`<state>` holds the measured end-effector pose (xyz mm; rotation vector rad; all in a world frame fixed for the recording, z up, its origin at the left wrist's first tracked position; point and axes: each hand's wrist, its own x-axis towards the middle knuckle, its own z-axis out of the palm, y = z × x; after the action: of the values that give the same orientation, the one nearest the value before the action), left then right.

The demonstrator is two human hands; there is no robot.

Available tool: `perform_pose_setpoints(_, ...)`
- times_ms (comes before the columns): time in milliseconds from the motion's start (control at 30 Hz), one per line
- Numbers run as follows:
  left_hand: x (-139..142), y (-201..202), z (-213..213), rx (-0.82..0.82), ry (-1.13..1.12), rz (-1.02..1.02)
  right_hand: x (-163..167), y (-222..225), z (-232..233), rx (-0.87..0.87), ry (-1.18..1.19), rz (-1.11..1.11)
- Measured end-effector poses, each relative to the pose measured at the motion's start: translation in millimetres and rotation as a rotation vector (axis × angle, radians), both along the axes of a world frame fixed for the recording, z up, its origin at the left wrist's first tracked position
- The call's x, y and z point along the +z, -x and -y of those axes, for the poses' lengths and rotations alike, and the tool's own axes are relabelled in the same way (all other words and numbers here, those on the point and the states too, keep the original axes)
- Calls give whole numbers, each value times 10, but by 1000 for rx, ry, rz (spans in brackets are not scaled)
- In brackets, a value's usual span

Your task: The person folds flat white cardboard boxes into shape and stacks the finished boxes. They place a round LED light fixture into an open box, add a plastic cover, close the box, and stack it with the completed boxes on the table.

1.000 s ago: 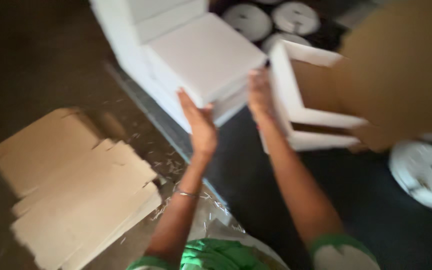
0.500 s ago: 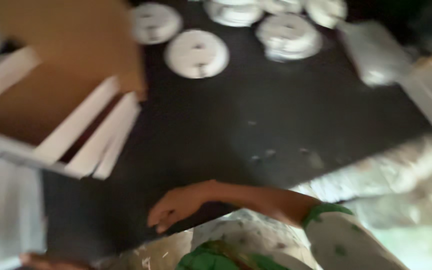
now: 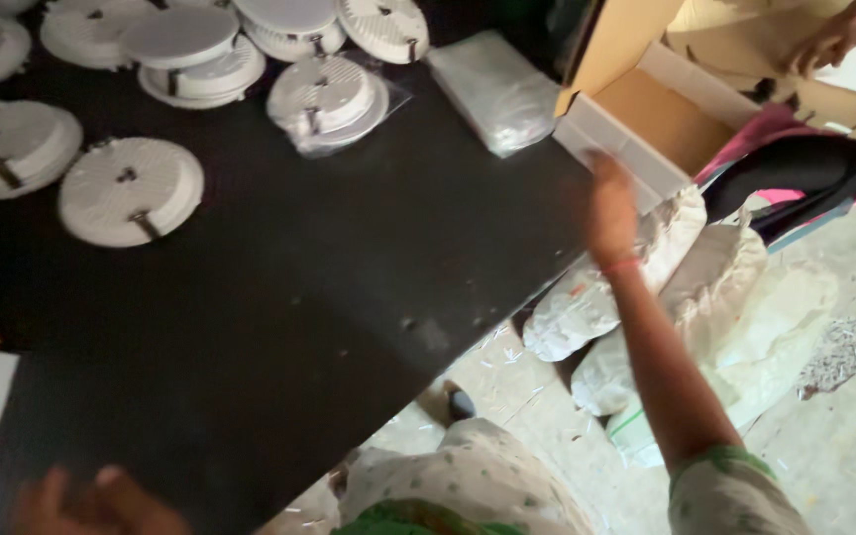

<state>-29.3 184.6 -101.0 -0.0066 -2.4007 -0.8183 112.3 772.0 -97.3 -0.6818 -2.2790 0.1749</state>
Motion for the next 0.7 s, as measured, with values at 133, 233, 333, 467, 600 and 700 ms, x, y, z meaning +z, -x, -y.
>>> perform_pose_setpoints(133,14,-189,-880,-310,-254,57,111,-501,-1279,-288,-53,261)
perform_pose_setpoints(233,-58,-375,-1349,-452,-208,12,104,-624,-1491,-191,-7,258)
perform_pose_setpoints(333,-130,-546,-1837,-518,-349,102,161,-707,-1158,-131,-57,250)
perform_pose_setpoints(467,-169,-850,-2477,-665,-656,476,293,-729,-246,-5,46,224)
perform_pose_setpoints(600,-196,-903,-2919,-803,-1018,709,319,-435,728,201,300,254)
perform_pose_setpoints(700,-319,-736,-3067,-667,-1145,813,318,-279,1373,610,243,187)
